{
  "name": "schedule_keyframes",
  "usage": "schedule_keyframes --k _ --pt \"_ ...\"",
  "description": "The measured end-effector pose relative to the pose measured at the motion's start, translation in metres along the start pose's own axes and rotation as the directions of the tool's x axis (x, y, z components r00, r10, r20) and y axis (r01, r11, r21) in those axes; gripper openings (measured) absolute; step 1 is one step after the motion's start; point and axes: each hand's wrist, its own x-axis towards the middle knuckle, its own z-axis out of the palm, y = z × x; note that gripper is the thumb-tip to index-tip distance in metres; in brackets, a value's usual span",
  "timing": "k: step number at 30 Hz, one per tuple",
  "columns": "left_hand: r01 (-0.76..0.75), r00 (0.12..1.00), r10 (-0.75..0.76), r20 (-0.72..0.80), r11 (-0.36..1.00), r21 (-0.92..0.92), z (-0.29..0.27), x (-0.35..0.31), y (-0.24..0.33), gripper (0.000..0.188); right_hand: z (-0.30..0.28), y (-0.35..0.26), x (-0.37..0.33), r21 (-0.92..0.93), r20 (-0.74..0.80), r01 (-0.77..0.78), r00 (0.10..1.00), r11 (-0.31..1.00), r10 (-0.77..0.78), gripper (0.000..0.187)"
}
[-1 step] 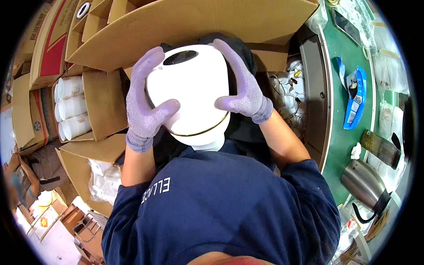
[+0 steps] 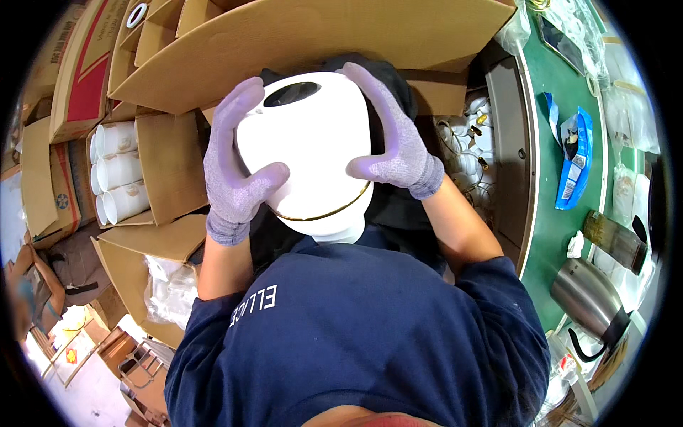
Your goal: The person assembles a white ceramic product by inserting a metallic vessel and a lid, then places the assembled item into a plastic bag.
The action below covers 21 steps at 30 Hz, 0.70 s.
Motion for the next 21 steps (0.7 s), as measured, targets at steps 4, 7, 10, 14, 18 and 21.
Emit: schedule_keyframes --k 4,7,10,14,18,21 --pt "-0.04 0.998 0.038 -0.044 0.998 -0.043 0.001 -0.001 -0.001 0.083 -0.003 -0.005 0.007 -0.046 0.012 0.03 0.999 0.999 -0.029 0.113" --pt "-0.033 0.998 0.029 -0.05 0.997 -0.065 0.002 0.001 -0.001 0.082 -0.004 -0.007 0.011 -0.055 0.006 0.015 1.0 0.998 -0.015 0.116" --pt "0.002 1.0 -0.004 -0.031 0.997 -0.077 0.004 0.0 -0.004 0.083 -0.004 -0.002 0.005 -0.021 0.016 -0.007 1.0 1.0 0.008 0.117" --pt "-0.045 0.999 0.045 0.001 0.999 -0.004 0.001 -0.006 -0.008 0.085 0.0 0.0 -0.004 0.014 -0.013 -0.033 0.999 0.999 0.033 0.116" --pt "-0.172 0.985 0.169 -0.031 0.98 -0.097 0.002 -0.012 -0.035 0.086 -0.008 -0.006 -0.002 -0.223 0.033 0.13 0.991 0.966 -0.126 0.103" --pt "-0.114 0.992 0.121 0.024 0.973 -0.203 -0.005 -0.008 -0.041 0.081 -0.018 -0.006 0.026 -0.271 -0.022 0.353 0.928 0.895 -0.373 0.071"
